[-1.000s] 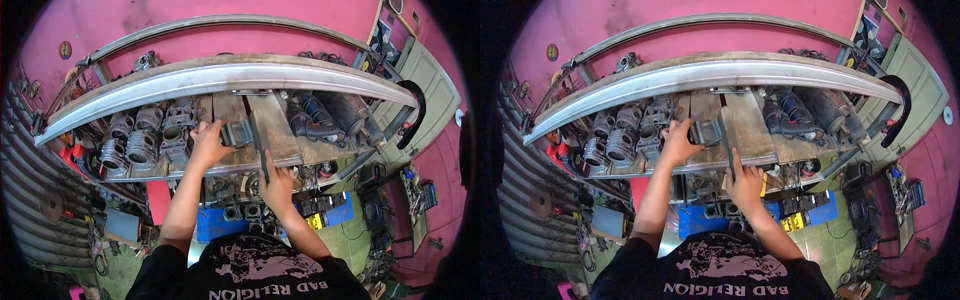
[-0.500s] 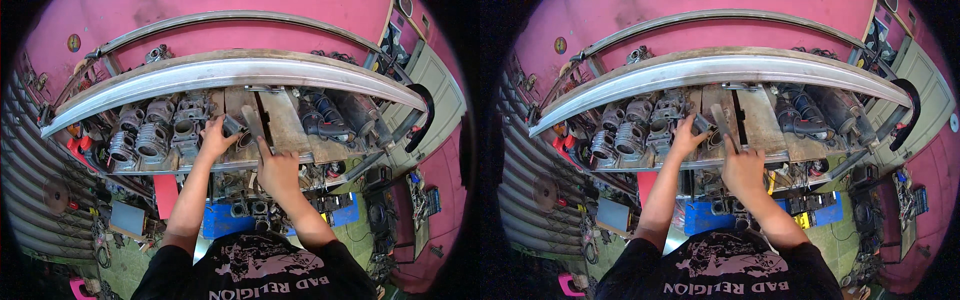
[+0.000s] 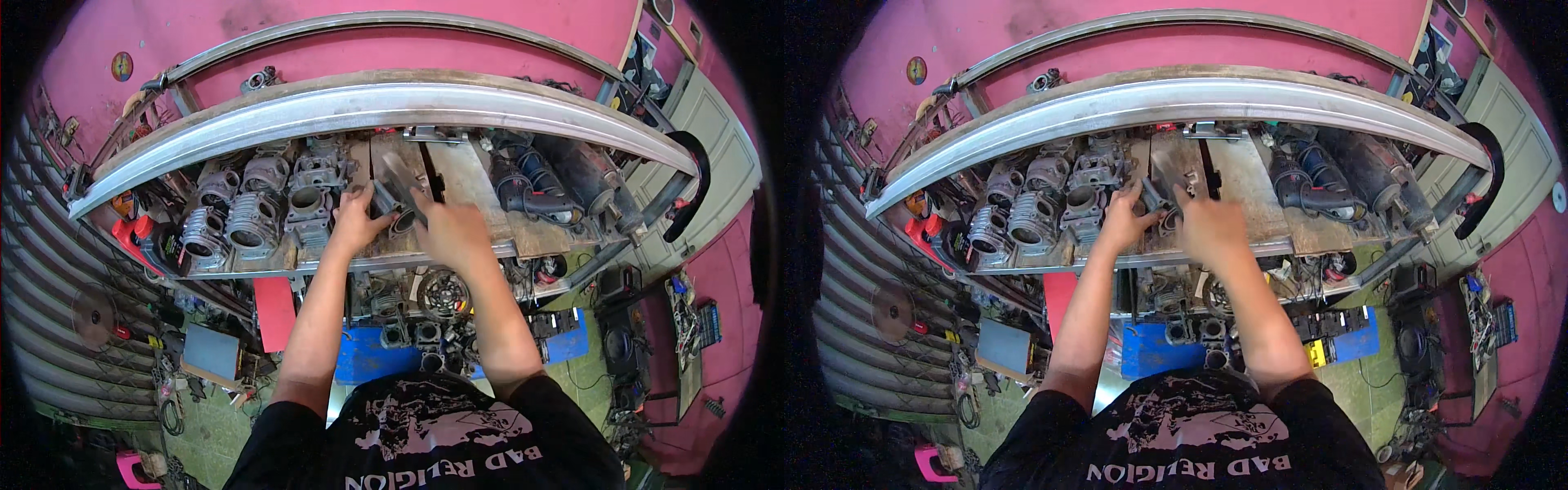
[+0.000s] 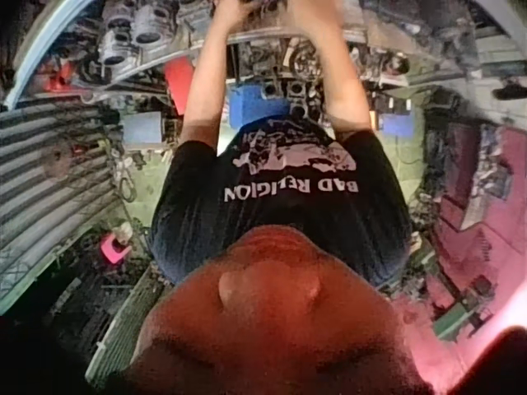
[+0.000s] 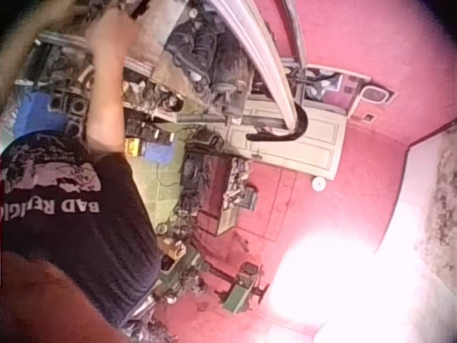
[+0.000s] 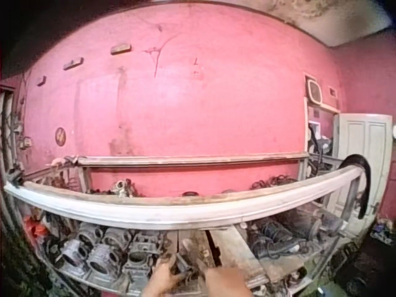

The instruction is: The person files the edges and surfaces of several metal engine parts using a metal file. They pick up each part from a blue workbench, file it, and place it back down. The process is repeated for multiple similar components in a workshop setting.

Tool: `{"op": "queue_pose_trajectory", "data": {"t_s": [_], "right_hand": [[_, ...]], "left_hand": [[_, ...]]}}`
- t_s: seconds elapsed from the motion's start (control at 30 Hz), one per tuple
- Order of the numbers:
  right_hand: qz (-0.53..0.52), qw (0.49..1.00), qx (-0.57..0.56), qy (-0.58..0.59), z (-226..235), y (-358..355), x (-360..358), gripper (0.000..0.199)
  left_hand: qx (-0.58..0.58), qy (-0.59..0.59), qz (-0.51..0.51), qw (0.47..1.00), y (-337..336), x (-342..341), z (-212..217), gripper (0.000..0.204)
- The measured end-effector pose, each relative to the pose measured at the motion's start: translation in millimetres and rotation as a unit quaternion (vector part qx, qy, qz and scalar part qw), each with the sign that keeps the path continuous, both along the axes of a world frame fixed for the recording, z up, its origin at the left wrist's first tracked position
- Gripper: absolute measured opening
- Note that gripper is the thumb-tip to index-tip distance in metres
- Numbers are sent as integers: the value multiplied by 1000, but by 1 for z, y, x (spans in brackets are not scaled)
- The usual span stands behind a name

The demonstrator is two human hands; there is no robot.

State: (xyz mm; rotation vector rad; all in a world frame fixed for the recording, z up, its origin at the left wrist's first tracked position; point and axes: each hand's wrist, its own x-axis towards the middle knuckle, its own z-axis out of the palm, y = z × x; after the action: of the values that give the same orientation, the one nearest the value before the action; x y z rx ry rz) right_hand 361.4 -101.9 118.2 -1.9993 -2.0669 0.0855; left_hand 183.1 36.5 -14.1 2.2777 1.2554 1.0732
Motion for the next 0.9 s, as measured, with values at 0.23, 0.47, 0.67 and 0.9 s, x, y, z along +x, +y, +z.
{"op": "queue_pose_trajectory", "data": {"t_s": [0.23, 0.47, 0.67, 0.9], "right_hand": [[50, 996, -25, 69, -8, -9, 31, 62], [30, 993, 44, 107, -30, 31, 21, 63], [16, 996, -13, -82, 5, -36, 4, 59], [-73, 980, 73, -168, -54, 34, -6, 65]], "left_hand": [[-33, 75, 29, 996, -8, 1, 19, 95], [-30, 46, 6, 998, -2, 10, 7, 97], [-53, 80, 41, 995, -5, 0, 16, 97], [-12, 62, 10, 998, -2, 14, 13, 95]]}}
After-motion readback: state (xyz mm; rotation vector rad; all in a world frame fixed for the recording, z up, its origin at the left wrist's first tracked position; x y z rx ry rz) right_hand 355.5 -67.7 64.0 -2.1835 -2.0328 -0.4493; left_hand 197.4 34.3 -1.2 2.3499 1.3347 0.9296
